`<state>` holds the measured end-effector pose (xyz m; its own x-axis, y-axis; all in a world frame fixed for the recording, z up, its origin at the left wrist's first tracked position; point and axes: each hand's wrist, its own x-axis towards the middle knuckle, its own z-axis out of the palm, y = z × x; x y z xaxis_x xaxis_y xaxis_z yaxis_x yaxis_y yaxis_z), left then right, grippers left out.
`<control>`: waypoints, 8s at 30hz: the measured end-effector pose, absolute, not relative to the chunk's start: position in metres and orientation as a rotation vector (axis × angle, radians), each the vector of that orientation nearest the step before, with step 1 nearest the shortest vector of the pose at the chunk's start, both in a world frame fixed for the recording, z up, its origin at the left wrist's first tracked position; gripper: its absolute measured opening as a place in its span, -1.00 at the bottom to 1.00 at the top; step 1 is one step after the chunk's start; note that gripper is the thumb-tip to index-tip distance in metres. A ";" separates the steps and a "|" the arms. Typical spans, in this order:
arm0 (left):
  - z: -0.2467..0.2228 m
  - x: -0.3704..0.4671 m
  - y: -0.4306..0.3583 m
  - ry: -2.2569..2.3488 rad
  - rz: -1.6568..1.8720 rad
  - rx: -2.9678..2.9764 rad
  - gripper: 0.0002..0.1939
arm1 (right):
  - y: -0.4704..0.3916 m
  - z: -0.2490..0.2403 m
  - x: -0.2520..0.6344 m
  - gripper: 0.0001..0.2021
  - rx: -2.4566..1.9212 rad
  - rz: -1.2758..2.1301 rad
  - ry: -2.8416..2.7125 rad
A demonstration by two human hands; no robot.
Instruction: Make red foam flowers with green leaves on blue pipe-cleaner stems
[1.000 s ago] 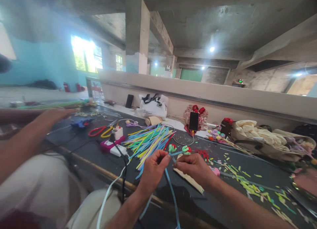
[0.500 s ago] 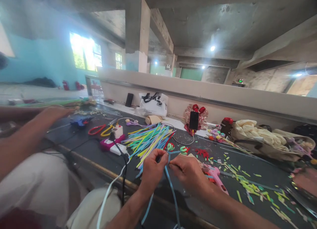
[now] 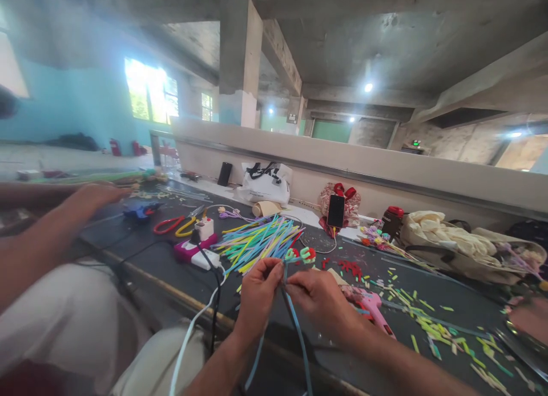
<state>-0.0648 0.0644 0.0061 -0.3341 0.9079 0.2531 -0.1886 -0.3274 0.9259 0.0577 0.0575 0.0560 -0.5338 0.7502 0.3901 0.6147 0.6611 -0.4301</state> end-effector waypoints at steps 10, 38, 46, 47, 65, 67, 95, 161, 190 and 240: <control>0.008 -0.056 0.055 0.965 1.773 0.918 -0.84 | 0.079 0.037 0.047 -0.79 -0.992 1.068 -1.509; 0.021 -0.069 0.041 0.561 1.024 0.801 -0.83 | 0.107 0.058 0.066 -0.70 -0.756 1.222 -2.167; 0.011 -0.066 0.042 0.722 1.063 0.892 -0.87 | 0.113 0.117 0.057 -0.94 -0.712 0.907 -2.763; 0.010 -0.066 0.044 0.742 1.115 0.900 -0.86 | 0.105 0.125 0.054 -0.92 -0.728 0.773 -2.793; 0.013 -0.055 0.047 0.695 1.633 0.648 -0.85 | 0.059 0.056 0.060 -0.86 -1.091 0.877 -1.847; 0.010 -0.056 0.047 0.718 1.667 0.664 -0.86 | 0.059 0.054 0.054 -0.82 -1.035 0.871 -1.680; 0.007 -0.063 0.052 0.704 1.429 0.720 -0.80 | 0.065 0.034 0.041 -0.85 -0.921 0.982 -1.619; 0.022 -0.078 0.041 1.180 1.287 1.764 -0.81 | 0.128 0.112 0.063 -0.91 -0.845 0.767 -2.768; 0.012 -0.077 0.056 1.410 1.417 1.372 -0.85 | 0.145 0.112 0.079 -0.67 -0.940 0.779 -2.904; 0.004 -0.079 0.068 0.614 1.700 0.465 -0.88 | 0.088 0.040 0.011 -0.79 -1.024 1.322 -1.744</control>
<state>-0.0790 0.0679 0.0036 -0.2108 0.9773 -0.0222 -0.7657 -0.1509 0.6253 0.0111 0.0885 0.0400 -0.4340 0.8979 0.0735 0.1717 0.1625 -0.9717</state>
